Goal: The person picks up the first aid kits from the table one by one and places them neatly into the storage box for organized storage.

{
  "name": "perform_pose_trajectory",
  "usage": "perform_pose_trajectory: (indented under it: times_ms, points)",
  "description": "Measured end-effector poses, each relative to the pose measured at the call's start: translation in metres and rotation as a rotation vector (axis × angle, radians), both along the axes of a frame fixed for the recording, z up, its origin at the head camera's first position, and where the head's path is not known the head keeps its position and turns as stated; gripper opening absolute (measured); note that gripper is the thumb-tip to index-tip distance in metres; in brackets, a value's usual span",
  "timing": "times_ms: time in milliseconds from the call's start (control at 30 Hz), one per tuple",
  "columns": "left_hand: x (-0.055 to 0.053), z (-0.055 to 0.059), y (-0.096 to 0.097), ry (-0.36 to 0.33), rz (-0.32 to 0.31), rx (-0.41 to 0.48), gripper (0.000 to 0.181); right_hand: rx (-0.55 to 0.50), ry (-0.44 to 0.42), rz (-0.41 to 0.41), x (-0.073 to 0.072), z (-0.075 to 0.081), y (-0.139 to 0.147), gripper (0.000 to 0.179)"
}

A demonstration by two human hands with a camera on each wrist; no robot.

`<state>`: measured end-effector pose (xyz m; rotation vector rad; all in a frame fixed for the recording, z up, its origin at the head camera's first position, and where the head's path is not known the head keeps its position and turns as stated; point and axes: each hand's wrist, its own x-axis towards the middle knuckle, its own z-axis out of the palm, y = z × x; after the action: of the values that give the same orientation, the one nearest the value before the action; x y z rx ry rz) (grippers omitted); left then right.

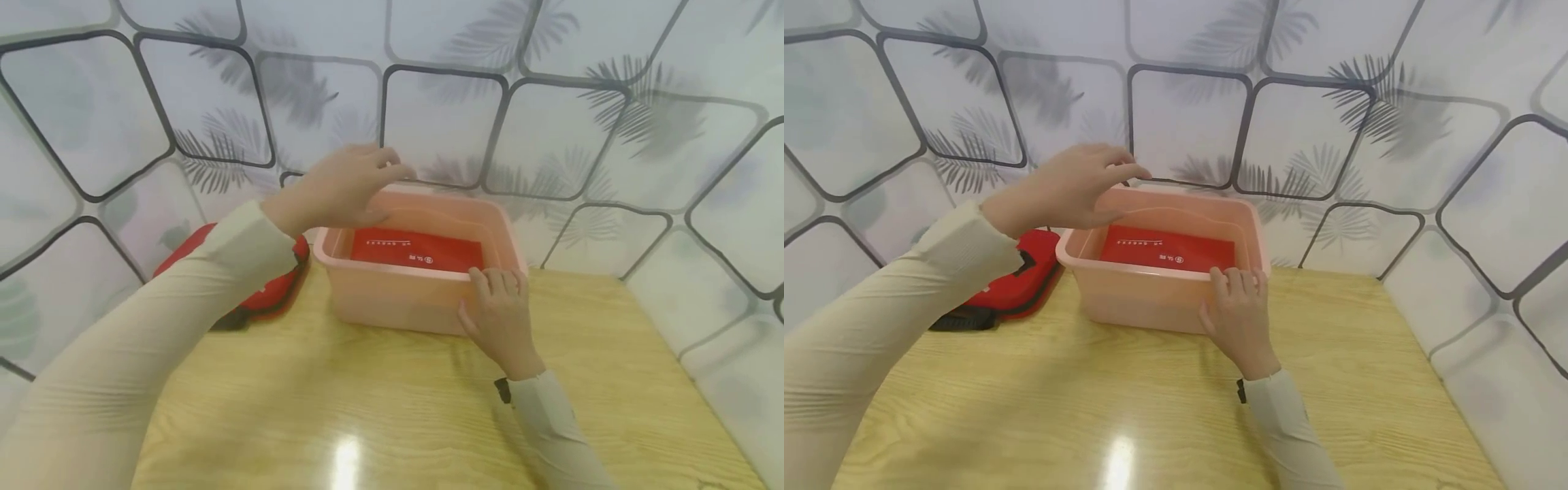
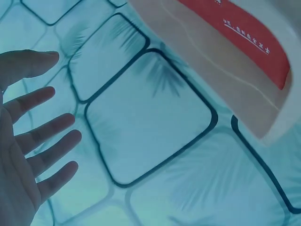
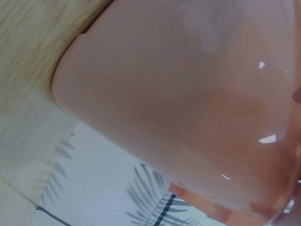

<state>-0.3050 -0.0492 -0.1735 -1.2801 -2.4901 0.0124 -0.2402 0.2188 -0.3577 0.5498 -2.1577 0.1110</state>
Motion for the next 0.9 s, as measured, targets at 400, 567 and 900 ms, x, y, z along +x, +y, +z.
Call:
perform_pose_trajectory:
  times_ms: [400,567,900]
  points:
    - [0.038,-0.024,-0.072,0.121,0.063,0.224,0.050,-0.009,0.004,-0.006,0.000,0.000,0.002,0.041]
    - [0.040,-0.046,-0.109,0.081,0.249,0.334,0.048,-0.015,0.008,-0.001,-0.001,-0.001,0.001,0.040]
    - [0.010,-0.100,-0.200,-0.242,0.539,0.634,0.042,-0.029,-0.013,-0.006,0.000,0.000,0.000,0.039]
